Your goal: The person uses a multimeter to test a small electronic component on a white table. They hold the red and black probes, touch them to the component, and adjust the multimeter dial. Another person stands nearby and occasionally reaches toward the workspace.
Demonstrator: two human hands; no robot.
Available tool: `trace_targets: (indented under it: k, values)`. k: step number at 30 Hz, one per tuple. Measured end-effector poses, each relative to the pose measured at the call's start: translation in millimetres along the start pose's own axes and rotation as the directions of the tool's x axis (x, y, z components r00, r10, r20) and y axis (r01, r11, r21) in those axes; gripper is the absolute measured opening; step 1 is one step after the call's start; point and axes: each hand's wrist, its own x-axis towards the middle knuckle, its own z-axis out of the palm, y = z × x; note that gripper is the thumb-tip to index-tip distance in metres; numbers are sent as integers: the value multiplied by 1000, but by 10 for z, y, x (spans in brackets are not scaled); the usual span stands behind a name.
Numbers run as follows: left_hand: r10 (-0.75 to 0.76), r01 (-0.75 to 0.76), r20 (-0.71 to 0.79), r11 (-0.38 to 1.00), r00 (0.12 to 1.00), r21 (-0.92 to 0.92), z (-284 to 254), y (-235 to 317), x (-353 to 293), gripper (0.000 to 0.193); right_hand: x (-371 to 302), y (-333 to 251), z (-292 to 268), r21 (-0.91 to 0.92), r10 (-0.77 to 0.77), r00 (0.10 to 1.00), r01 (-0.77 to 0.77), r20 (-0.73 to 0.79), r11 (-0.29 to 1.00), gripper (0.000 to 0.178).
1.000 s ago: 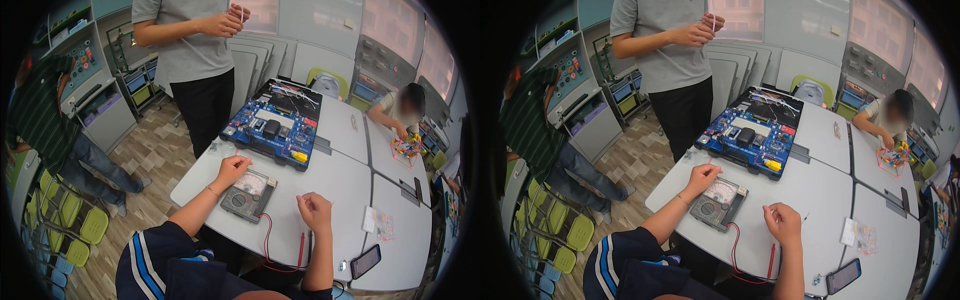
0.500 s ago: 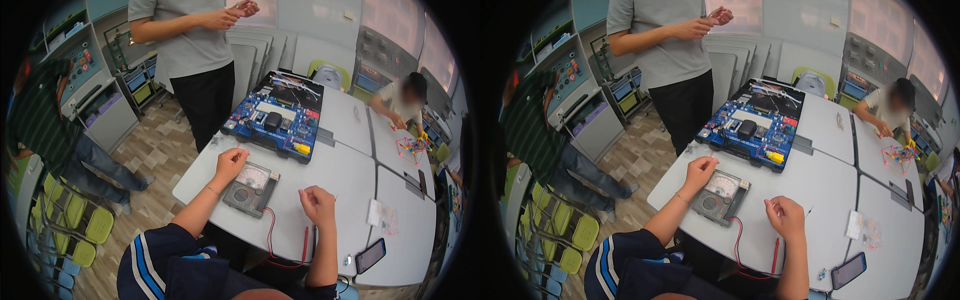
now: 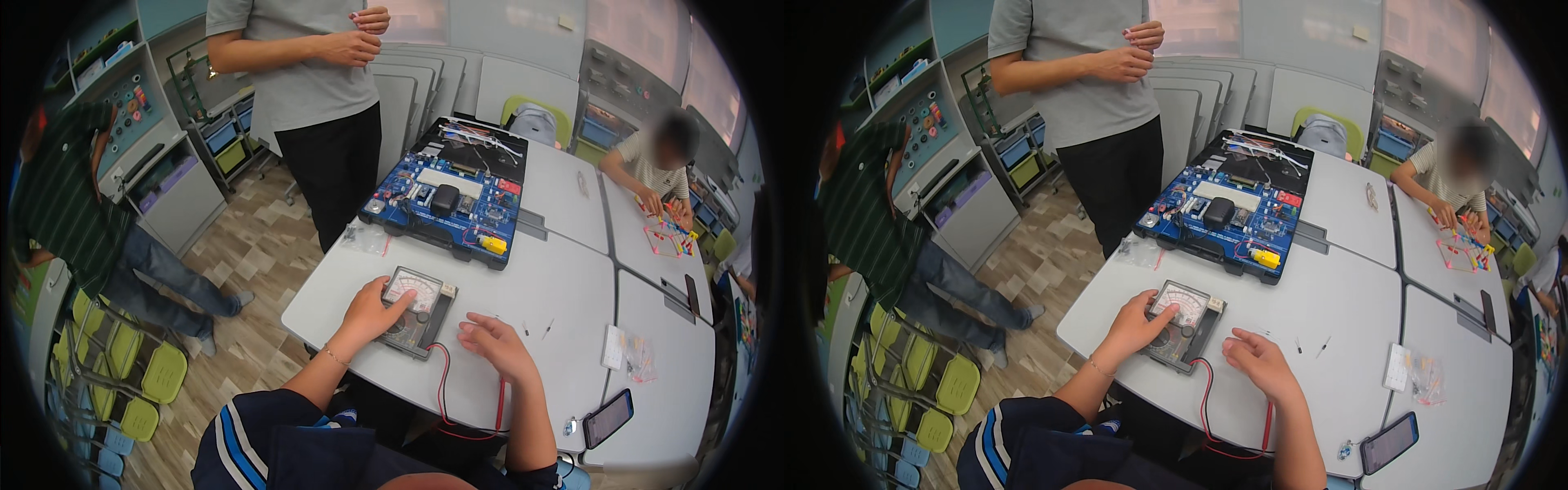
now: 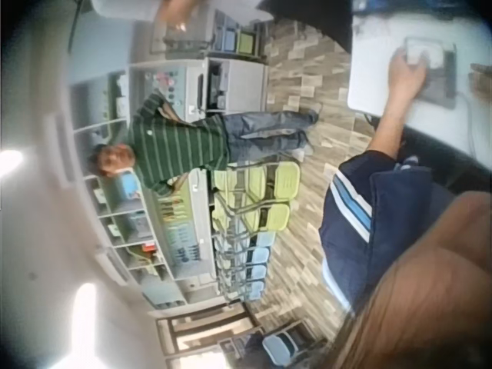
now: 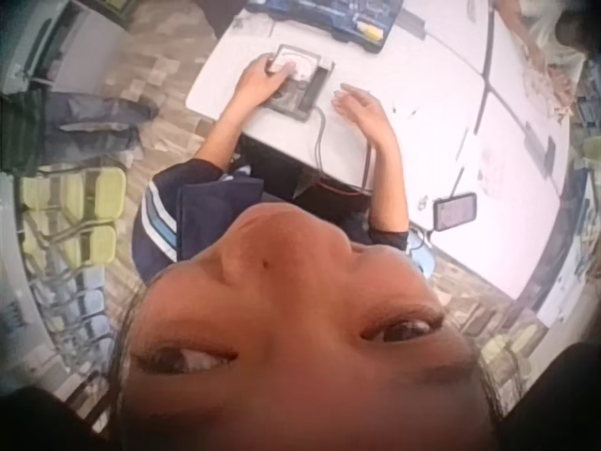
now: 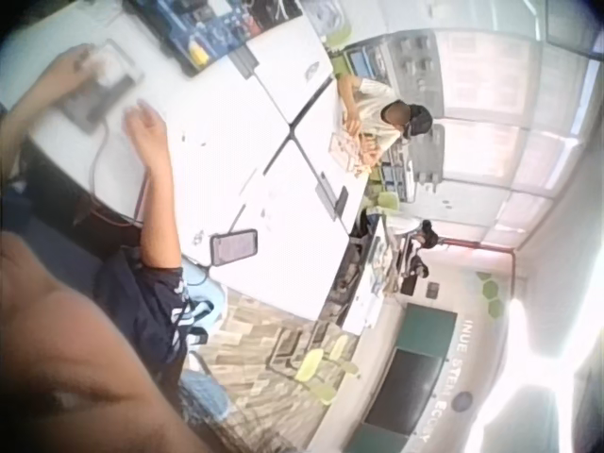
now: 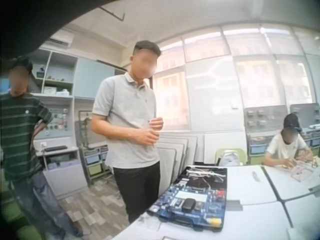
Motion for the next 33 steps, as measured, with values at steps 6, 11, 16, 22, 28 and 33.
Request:
trace_targets:
  k: [6,11,16,22,28,33]
  values:
    - [-100,135,127,944,987,-301,-66,134,-69,83,13,129,191,170,102,981,-130,164,977,79]
    - [-107,371,390,605,914,-705,-162,141,20,57,36,180,186,409,103,976,-175,192,895,86]
    - [-132,346,340,615,931,-709,11,127,-24,68,78,206,215,437,49,992,-94,114,895,80]
    - [12,341,380,418,925,-842,65,483,-154,71,-50,-24,277,353,43,999,-39,-2,935,58]
    - [166,344,426,369,889,-863,31,1133,-83,81,-96,-146,-176,537,-141,988,151,-60,830,51]
    - [161,383,464,367,871,-848,74,918,201,77,-120,-157,-901,766,-334,936,292,-108,572,52]
